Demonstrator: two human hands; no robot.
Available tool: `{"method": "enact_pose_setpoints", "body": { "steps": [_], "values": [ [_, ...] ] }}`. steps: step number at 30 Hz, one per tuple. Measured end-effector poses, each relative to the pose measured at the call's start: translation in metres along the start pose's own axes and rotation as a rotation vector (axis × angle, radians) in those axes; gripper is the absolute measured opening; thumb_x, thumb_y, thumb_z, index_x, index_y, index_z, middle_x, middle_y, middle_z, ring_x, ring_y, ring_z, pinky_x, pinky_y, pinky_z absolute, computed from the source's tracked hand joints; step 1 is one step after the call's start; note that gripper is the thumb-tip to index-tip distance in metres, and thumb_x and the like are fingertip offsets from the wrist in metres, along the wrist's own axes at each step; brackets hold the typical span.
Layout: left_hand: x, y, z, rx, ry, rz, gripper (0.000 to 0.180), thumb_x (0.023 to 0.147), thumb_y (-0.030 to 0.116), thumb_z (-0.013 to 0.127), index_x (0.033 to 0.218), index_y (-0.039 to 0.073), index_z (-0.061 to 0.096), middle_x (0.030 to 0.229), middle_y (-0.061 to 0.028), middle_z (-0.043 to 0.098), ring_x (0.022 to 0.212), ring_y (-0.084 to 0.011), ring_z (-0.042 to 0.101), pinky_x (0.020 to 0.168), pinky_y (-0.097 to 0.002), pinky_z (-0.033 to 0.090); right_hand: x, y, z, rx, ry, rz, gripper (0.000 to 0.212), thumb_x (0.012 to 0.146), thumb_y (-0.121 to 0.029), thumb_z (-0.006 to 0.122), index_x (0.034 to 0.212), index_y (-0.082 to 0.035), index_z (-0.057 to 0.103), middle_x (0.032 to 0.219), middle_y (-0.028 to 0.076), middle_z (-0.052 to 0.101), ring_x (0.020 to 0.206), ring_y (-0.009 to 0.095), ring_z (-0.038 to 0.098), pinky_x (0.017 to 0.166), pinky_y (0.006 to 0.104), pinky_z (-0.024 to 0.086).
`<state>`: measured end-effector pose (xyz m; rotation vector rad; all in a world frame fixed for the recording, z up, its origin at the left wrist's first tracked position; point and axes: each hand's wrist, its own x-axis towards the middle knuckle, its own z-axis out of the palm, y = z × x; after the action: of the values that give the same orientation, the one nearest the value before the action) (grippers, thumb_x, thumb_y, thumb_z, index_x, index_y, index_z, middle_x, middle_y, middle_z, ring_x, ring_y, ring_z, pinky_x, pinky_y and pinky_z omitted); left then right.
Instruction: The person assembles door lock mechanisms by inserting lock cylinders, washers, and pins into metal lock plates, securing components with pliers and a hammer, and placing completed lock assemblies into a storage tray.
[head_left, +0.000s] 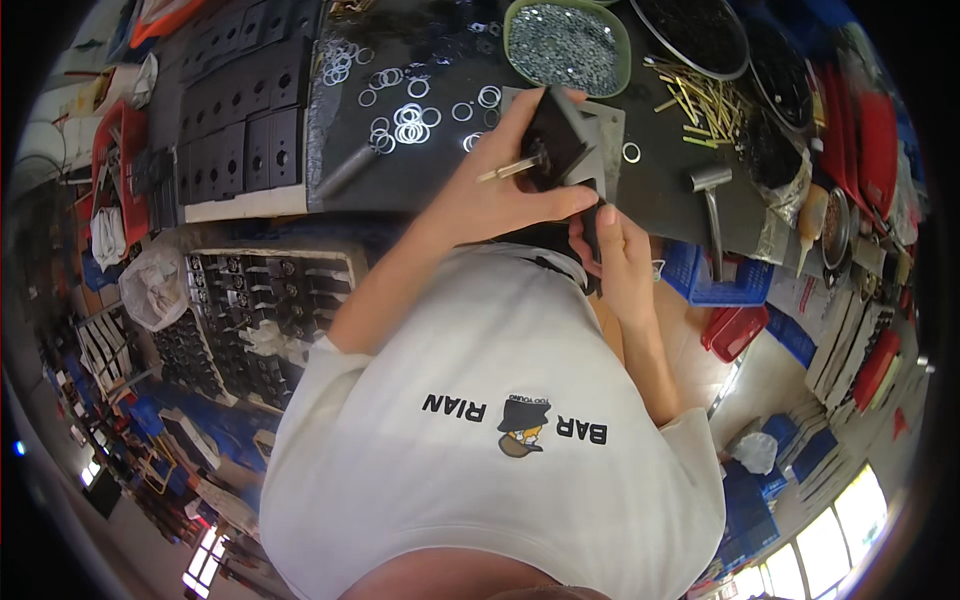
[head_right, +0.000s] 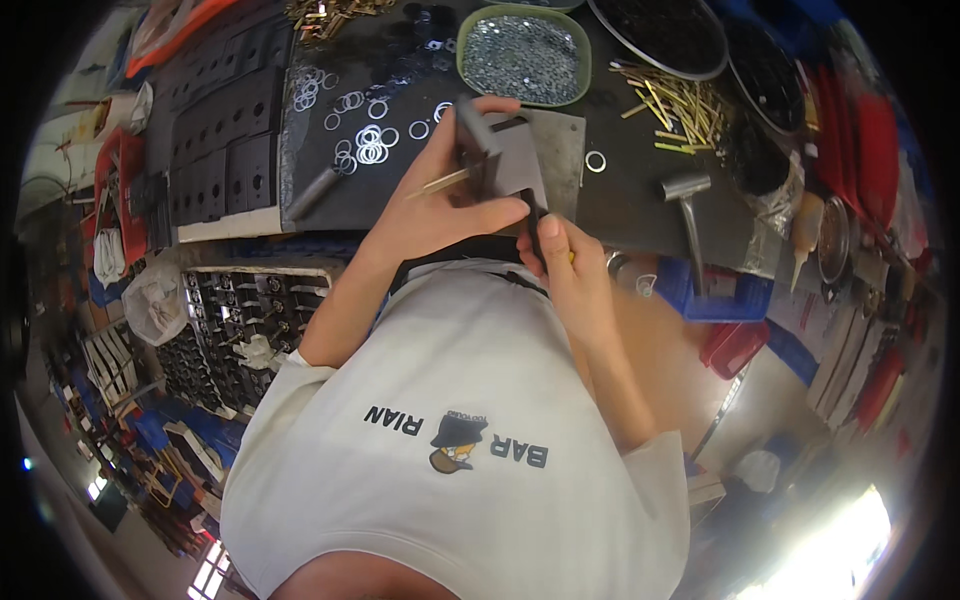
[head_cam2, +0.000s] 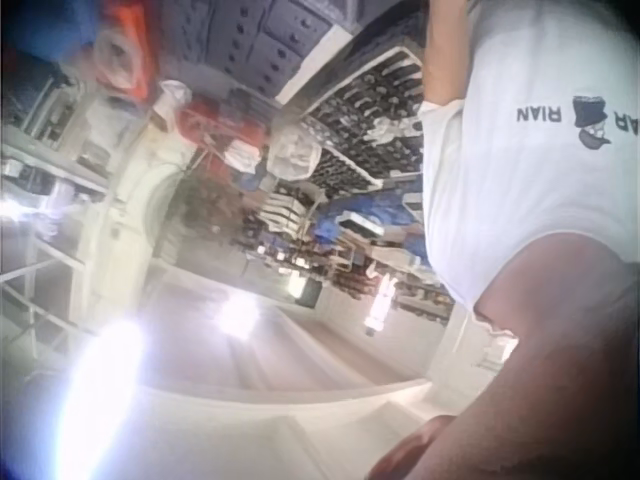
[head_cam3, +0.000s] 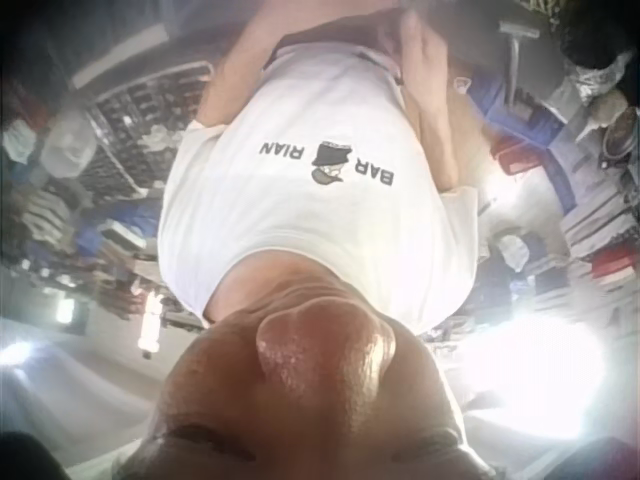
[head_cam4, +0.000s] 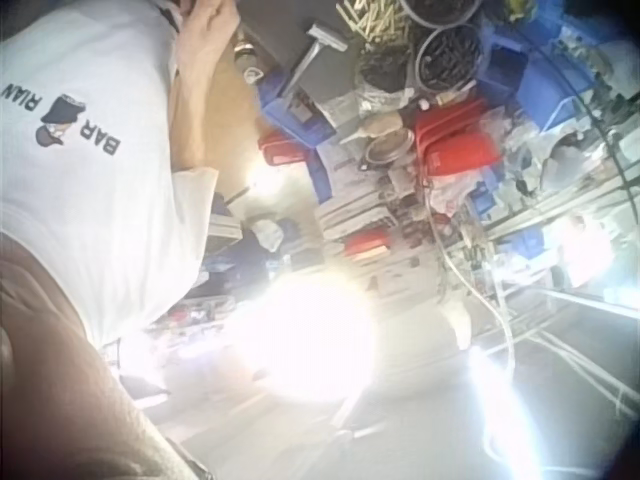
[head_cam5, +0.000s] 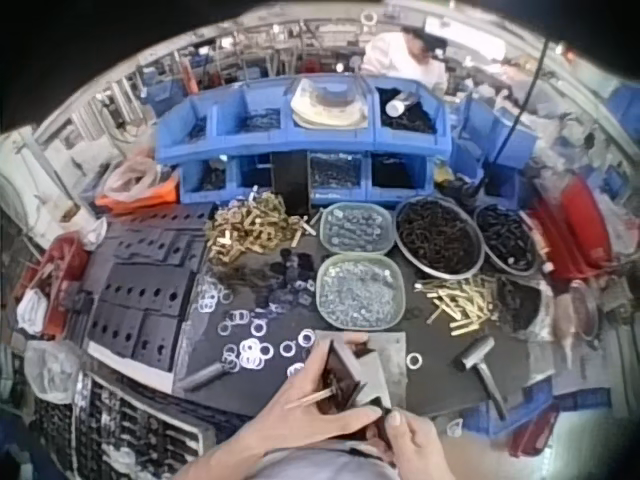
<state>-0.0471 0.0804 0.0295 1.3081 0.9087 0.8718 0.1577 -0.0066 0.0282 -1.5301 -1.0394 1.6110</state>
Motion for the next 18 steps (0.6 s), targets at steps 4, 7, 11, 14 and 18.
{"method": "enact_pose_setpoints", "body": {
  "steps": [4,7,11,14,18],
  "values": [
    [-0.009,0.005,0.029,0.04,0.117,0.029,0.079,0.09,0.017,0.089,0.155,0.004,0.046,0.114,-0.007,0.07,0.1,-0.0124,0.069,0.091,-0.0296,0.058,-0.01,0.01,0.001,0.012,0.013,-0.005,0.05,0.117,-0.045,0.051,0.103,-0.001,0.069,0.08,0.0,0.063,0.075,0.006,0.055,0.064,0.024,0.043],
    [-0.005,-0.002,0.049,0.376,0.262,0.257,0.082,0.087,0.024,0.092,0.155,0.006,0.049,0.082,-0.0032,0.071,0.068,-0.014,0.068,0.07,-0.0267,0.057,-0.015,0.024,-0.002,-0.283,0.089,-0.17,0.043,0.116,-0.038,0.054,0.105,0.001,0.068,0.08,0.0,0.065,0.073,0.008,0.055,0.066,0.0278,0.044],
    [-0.027,0.024,0.038,-0.066,-0.275,-0.073,0.093,0.084,0.029,0.094,0.162,0.01,0.048,0.076,-0.0021,0.067,0.06,-0.013,0.062,0.061,-0.0278,0.051,-0.066,0.056,-0.03,-0.145,0.345,-0.422,0.034,0.118,-0.032,0.047,0.111,-0.003,0.064,0.083,0.006,0.064,0.067,0.009,0.055,0.057,0.0247,0.04],
    [-0.033,0.019,0.033,0.225,-0.565,-0.01,0.062,0.089,0.021,0.089,0.146,0.009,0.068,0.071,-0.0009,0.065,0.061,-0.0108,0.061,0.059,-0.0264,0.048,-0.079,0.083,-0.044,0.029,0.314,-0.84,0.042,0.119,-0.039,0.046,0.102,-0.003,0.06,0.078,0.007,0.062,0.057,0.01,0.052,0.051,0.0255,0.04],
    [-0.03,-0.007,0.04,0.413,-0.5,-0.13,0.042,0.098,0.025,0.081,0.131,0.003,0.071,0.071,-0.0075,0.069,0.062,-0.0152,0.066,0.061,-0.0285,0.051,-0.106,0.124,-0.061,0.175,0.312,0.264,0.044,0.116,-0.043,0.052,0.102,-0.004,0.067,0.074,0.002,0.064,0.058,0.007,0.054,0.049,0.0235,0.038]
  ]
}}
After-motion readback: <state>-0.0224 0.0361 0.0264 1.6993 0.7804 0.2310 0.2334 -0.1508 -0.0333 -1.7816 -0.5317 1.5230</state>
